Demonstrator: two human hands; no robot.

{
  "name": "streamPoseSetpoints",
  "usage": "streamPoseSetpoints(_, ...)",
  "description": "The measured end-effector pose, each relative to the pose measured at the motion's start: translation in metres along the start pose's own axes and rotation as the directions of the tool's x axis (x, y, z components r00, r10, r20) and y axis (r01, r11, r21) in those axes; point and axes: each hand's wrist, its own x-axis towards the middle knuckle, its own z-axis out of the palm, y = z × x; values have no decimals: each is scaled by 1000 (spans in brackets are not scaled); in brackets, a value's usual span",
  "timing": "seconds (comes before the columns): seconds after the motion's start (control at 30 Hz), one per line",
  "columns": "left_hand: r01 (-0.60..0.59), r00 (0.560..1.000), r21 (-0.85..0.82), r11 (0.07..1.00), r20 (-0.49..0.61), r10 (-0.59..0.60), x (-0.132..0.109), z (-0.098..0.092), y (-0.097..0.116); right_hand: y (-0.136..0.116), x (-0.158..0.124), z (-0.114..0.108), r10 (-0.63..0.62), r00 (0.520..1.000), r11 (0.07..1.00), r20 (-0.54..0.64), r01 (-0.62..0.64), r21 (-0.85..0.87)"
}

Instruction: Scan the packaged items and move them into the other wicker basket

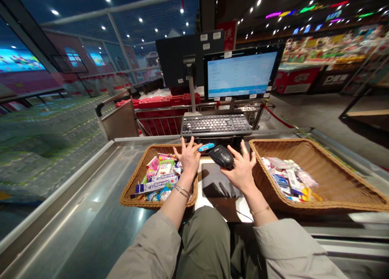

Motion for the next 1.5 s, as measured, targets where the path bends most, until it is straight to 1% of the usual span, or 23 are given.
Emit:
streamPoseSetpoints(0.23,-3,1000,-14,1000,-10,2,0,-1,1,0,0,0,-10,1000,1000,-3,10,10)
streamPoseSetpoints(0.6,-13,999,-24,1000,-31,13,-1,4,-2,-1,-1,0,-18,1000,1000,4,18,24)
streamPoseSetpoints(0.9,-1,1000,-43,999,-21,0,-1,2,-1,0,-1,0,-35,999,999,5,35,25)
streamPoseSetpoints(1.33,1,1000,-19,1000,-27,-2,-1,3,-2,-3,0,-3,-84,996,995,42,81,64)
streamPoseSetpoints(1.5,8,1000,-3,1000,-18,-8,-1,1,-1,-4,0,-4,-53,998,998,32,52,20)
